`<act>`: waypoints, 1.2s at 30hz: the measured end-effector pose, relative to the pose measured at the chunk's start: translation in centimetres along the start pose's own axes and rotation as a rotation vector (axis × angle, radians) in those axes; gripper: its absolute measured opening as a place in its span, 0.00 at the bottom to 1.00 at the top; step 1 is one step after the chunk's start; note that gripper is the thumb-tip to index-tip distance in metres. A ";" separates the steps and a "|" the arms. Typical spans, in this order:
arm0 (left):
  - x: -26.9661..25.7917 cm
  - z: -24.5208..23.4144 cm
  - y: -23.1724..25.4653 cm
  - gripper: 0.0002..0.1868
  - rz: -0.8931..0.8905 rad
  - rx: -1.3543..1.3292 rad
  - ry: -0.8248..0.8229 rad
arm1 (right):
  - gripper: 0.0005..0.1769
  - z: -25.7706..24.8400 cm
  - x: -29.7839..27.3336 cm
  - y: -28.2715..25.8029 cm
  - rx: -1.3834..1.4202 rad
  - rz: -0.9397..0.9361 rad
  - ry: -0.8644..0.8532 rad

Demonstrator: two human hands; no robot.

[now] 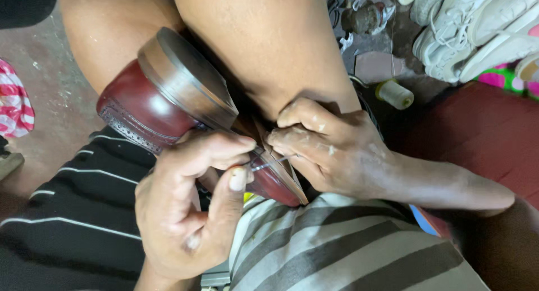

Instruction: The person sews the sole of a brown leather shoe using a needle and thread. They repeatedly push the needle through the shoe's edge and pull the thread tight to secure the sole.

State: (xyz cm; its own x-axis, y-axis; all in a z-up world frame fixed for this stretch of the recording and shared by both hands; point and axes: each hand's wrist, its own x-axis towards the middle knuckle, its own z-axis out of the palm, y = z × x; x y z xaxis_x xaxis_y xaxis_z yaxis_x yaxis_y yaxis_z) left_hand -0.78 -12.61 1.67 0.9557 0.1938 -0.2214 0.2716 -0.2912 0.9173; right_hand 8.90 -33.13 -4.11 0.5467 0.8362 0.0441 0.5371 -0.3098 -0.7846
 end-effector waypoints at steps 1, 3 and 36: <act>-0.3 0.0 -0.1 0.13 -0.015 -0.079 0.016 | 0.09 0.0 -0.2 -0.4 0.011 0.004 -0.015; -0.1 -0.3 -0.3 0.14 0.008 -0.119 0.002 | 0.06 -0.3 0.0 -0.5 0.008 0.003 -0.031; 2.8 0.8 1.3 0.54 0.096 0.124 -0.259 | 0.14 -6.5 -2.5 5.7 -0.505 0.505 0.178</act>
State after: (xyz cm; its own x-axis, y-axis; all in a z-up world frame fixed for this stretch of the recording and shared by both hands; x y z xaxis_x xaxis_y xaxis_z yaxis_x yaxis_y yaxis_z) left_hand 2.35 -13.13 1.95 0.9704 -0.0815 -0.2272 0.1747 -0.4121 0.8942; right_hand 14.79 -39.89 -4.70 0.8787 0.4637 -0.1138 0.3995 -0.8444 -0.3569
